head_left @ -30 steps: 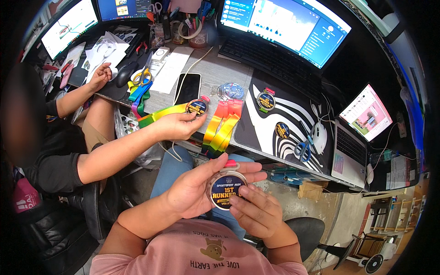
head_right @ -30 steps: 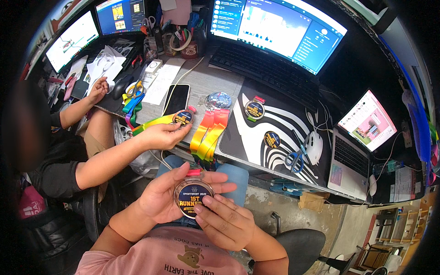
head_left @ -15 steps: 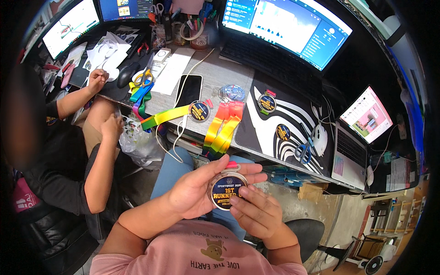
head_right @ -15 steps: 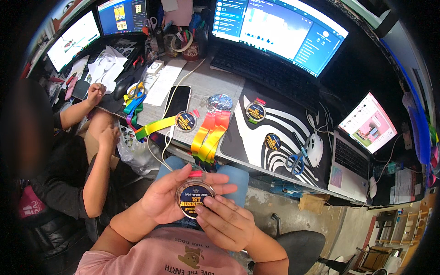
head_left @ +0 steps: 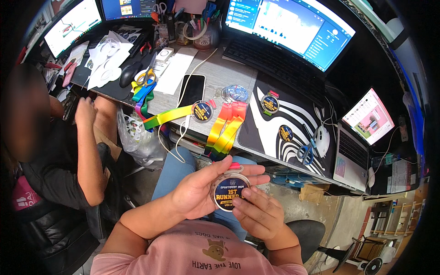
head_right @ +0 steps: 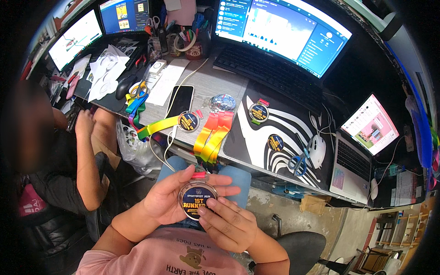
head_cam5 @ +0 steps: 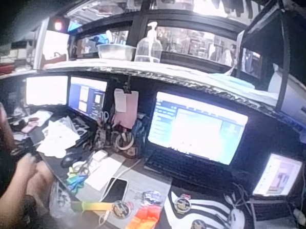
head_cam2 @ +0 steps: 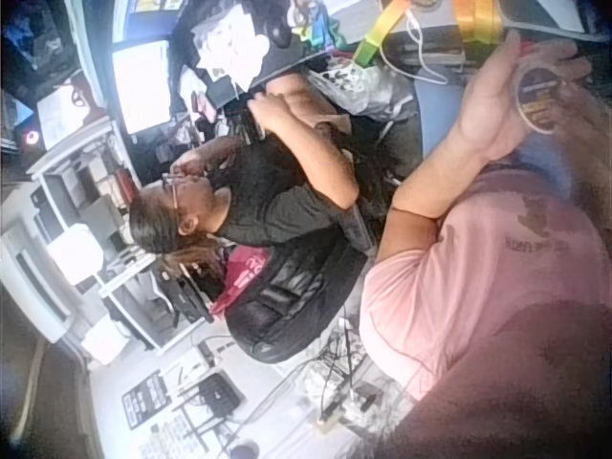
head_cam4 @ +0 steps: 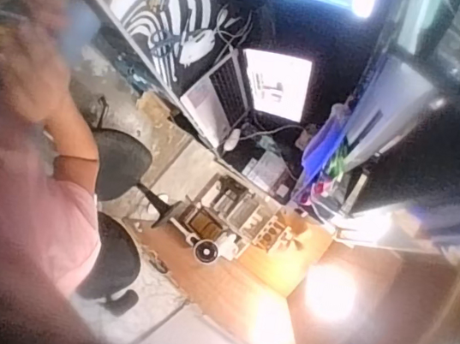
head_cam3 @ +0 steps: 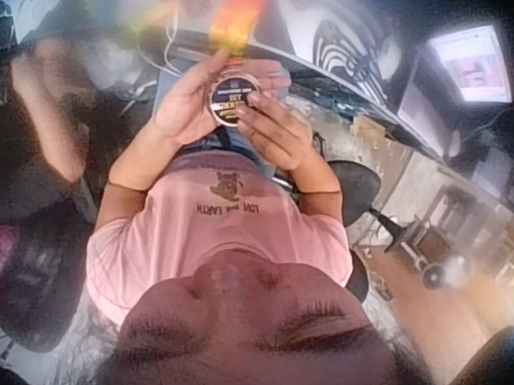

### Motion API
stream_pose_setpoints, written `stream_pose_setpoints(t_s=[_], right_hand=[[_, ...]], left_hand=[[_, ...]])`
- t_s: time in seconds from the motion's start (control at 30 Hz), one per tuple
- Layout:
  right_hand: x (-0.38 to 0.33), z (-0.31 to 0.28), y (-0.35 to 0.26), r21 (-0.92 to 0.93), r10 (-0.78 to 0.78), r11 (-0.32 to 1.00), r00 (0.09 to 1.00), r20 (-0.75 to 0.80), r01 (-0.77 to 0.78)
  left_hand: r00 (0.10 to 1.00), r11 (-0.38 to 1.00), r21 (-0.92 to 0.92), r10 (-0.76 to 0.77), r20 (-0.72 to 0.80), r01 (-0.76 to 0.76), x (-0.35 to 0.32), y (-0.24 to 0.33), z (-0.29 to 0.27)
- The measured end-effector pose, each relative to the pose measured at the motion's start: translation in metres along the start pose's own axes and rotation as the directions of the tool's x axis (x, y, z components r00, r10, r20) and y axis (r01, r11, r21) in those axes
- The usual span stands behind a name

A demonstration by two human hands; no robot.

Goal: The person sits at a desk and repeatedly picks up round medals and colorful ribbons. They thread the ribbon through the medal's loop, adjust the ribbon length, and place the assembled medal on the desk. This process is repeated for several medals.

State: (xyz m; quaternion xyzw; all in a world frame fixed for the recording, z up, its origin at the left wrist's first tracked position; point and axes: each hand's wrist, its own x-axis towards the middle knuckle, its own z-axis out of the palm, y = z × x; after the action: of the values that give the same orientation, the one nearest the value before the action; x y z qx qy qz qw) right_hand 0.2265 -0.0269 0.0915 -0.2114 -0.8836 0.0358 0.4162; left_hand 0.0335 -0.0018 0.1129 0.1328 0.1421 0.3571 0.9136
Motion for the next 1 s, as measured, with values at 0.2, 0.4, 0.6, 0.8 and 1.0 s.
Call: stream_pose_setpoints(t_s=[0.2,0.4,0.6,0.8,1.0], right_hand=[[-0.0003,-0.0008,0.0,0.002,0.001,1.0,1.0,0.006,-0.001],[-0.0016,0.0001,0.0,0.001,0.004,1.0,1.0,0.003,-0.004],[-0.0024,0.0002,0.0002,-0.002,-0.001,1.0,1.0,-0.001,0.001],[-0.001,-0.0026,0.0007,-0.006,-0.025,1.0,1.0,0.009,0.025],[-0.0023,-0.0048,-0.0004,0.007,-0.015,1.0,1.0,0.024,0.015]], left_hand=[[1.0,1.0,-0.008,-0.002,-0.003,0.002,0.0004,-0.0003,-0.0013],[1.0,1.0,0.012,0.0,0.004,0.0,0.001,0.0005,-0.0006],[1.0,1.0,0.008,-0.011,0.005,0.011,0.0022,0.0003,-0.0015],[0.999,0.998,0.061,-0.025,-0.04,0.028,0.002,0.0017,0.0022],[0.999,1.0,-0.011,-0.026,0.028,0.026,0.0038,-0.0011,-0.0044]])
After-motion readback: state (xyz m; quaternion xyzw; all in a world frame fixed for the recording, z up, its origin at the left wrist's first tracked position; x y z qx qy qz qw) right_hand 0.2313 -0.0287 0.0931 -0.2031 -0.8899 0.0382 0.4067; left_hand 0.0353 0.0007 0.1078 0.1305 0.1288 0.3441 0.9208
